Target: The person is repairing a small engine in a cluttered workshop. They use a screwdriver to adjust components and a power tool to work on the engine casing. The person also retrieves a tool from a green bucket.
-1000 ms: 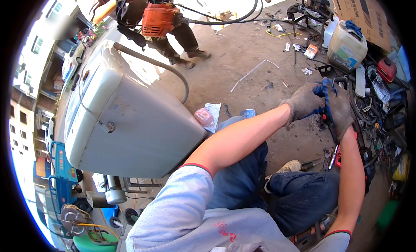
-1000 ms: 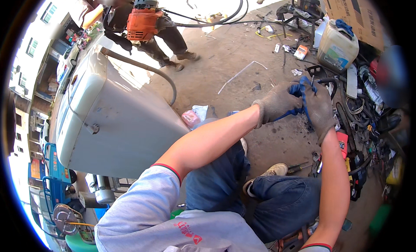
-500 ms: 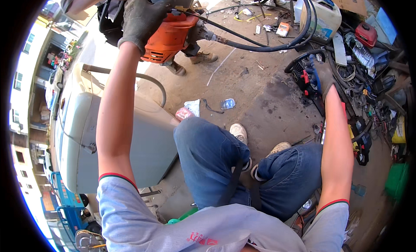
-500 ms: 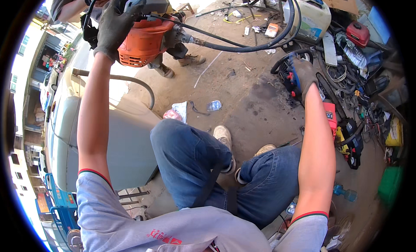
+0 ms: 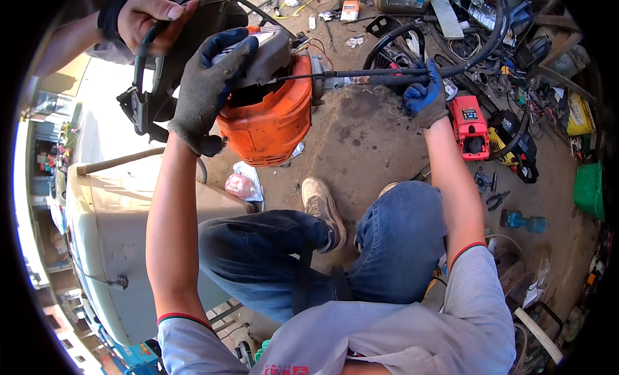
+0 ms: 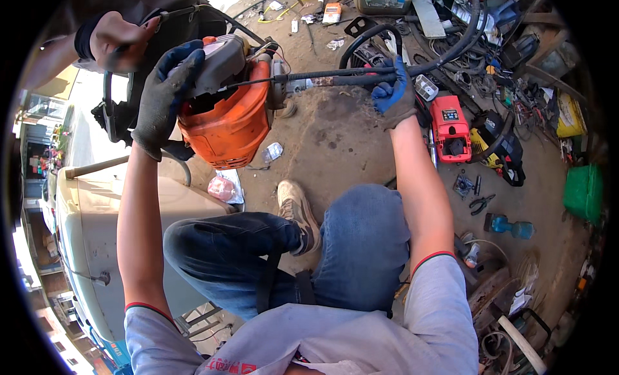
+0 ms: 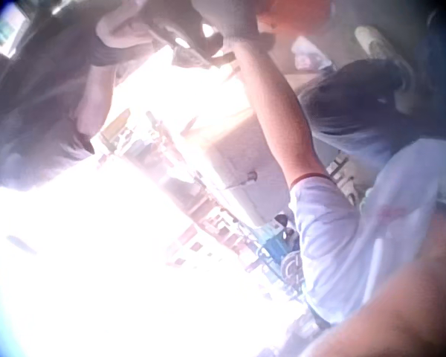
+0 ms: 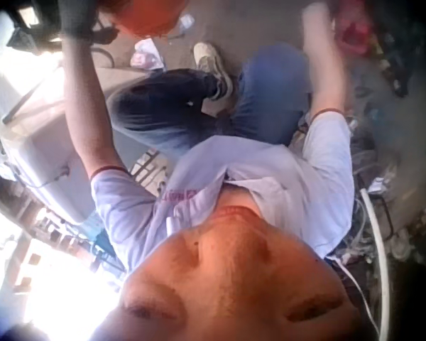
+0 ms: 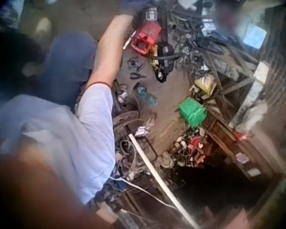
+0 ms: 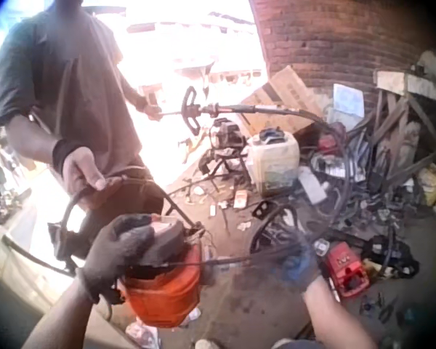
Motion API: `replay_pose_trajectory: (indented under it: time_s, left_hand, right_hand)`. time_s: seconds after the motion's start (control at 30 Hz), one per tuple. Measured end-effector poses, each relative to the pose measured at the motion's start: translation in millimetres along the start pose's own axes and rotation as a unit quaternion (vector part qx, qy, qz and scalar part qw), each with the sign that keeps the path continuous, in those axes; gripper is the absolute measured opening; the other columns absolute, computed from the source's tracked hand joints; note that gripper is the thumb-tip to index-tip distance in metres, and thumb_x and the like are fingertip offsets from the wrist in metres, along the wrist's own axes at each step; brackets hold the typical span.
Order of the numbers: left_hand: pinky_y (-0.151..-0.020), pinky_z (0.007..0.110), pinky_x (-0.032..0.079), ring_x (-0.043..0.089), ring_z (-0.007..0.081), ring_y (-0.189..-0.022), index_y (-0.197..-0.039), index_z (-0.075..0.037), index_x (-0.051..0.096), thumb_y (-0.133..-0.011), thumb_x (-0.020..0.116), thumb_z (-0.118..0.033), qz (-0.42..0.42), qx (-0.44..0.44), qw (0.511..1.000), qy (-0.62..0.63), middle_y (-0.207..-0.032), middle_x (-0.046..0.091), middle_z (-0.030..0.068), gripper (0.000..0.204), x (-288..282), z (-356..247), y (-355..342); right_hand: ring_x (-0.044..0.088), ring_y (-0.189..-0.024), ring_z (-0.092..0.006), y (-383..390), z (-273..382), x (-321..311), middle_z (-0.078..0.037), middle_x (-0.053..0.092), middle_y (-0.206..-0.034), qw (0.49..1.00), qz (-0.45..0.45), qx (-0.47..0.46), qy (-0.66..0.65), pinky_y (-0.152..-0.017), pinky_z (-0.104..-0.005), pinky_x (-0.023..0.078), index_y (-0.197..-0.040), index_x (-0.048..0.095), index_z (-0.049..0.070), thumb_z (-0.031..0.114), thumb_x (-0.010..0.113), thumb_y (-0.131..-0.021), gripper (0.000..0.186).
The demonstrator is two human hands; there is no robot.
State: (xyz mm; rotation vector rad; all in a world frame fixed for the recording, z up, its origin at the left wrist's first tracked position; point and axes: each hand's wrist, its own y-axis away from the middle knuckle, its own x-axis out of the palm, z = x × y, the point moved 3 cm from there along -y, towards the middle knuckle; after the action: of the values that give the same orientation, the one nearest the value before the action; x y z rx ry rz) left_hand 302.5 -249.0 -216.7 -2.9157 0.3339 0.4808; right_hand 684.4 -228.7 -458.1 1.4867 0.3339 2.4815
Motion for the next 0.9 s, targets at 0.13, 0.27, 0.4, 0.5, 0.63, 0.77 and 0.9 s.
replay_pose_trajectory:
  time_s: [0.13,0.27,0.4,0.5,0.63,0.77,0.9]
  left_hand:
    - [-0.091,0.026,0.051,0.059,0.0118,-0.107,-0.132,-0.001,0.061,-0.091,0.075,-0.026,-0.013,-0.031,0.999,0.007,-0.124,0.062,0.0067,0.05,32.3,23.5,26.3]
    - [-0.092,0.027,0.051,0.059,0.0116,-0.106,-0.132,-0.001,0.06,-0.09,0.077,-0.025,0.02,-0.059,0.994,0.094,-0.123,0.063,0.0081,0.052,65.0,55.1,42.0]
    - [-0.093,0.027,0.051,0.059,0.0122,-0.108,-0.134,0.0,0.056,-0.09,0.077,-0.019,0.027,-0.081,0.985,0.149,-0.125,0.062,0.0073,0.052,103.2,88.9,62.1]
    - [-0.093,0.027,0.051,0.059,0.0121,-0.108,-0.134,-0.001,0.056,-0.09,0.077,-0.017,0.029,-0.109,0.972,0.205,-0.124,0.062,0.0064,0.051,128.6,114.4,79.2]
    - [-0.099,0.028,0.049,0.057,0.0127,-0.113,-0.135,-0.001,0.056,-0.095,0.071,-0.014,0.047,-0.059,0.983,0.169,-0.131,0.06,0.0088,0.045,155.1,142.1,93.7]
    - [-0.098,0.028,0.049,0.059,0.0135,-0.112,-0.136,0.0,0.054,-0.096,0.069,-0.014,0.037,-0.07,0.988,0.132,-0.129,0.061,0.0091,0.045,171.0,166.4,95.3]
    - [-0.09,0.028,0.053,0.062,0.0138,-0.101,-0.134,0.0,0.054,-0.095,0.069,-0.015,0.017,-0.121,0.987,0.102,-0.118,0.064,0.009,0.045,175.6,184.0,91.3]
  right_hand:
    - [0.032,-0.04,-0.0069,35.8,20.2,-50.2,0.002,0.063,-0.079,0.994,-0.09,-0.035,0.045,-0.039,-0.022,0.025,-0.105,0.065,0.013,0.042,0.062,-0.099,0.029]
    - [0.033,-0.042,-0.0066,76.4,39.7,-92.4,-0.001,0.065,-0.089,0.987,-0.134,-0.065,0.061,-0.041,-0.0226,0.024,-0.109,0.065,0.012,0.042,0.062,-0.099,0.031]
    - [0.035,-0.043,-0.0063,106.2,50.2,-134.0,-0.003,0.066,-0.087,0.974,-0.187,-0.092,0.087,-0.039,-0.023,0.023,-0.109,0.065,0.009,0.04,0.062,-0.099,0.032]
    - [0.036,-0.042,-0.0063,120.3,56.6,-163.4,-0.003,0.065,-0.08,0.98,-0.16,-0.091,0.077,-0.038,-0.0237,0.023,-0.107,0.066,0.009,0.041,0.064,-0.099,0.033]
    - [0.036,-0.04,-0.0072,122.9,59.9,-200.6,-0.002,0.065,-0.078,0.969,-0.203,-0.103,0.094,-0.038,-0.0237,0.027,-0.104,0.066,0.012,0.041,0.064,-0.098,0.03]
    - [0.04,-0.041,-0.0076,120.5,57.6,-220.9,0.0,0.064,-0.078,0.969,-0.207,-0.099,0.09,-0.04,-0.0228,0.033,-0.104,0.067,0.013,0.043,0.065,-0.098,0.03]
    - [0.049,-0.048,-0.0073,129.7,52.3,-218.8,-0.001,0.064,-0.081,0.956,-0.231,-0.136,0.123,-0.044,-0.0224,0.037,-0.107,0.067,0.013,0.045,0.064,-0.097,0.033]
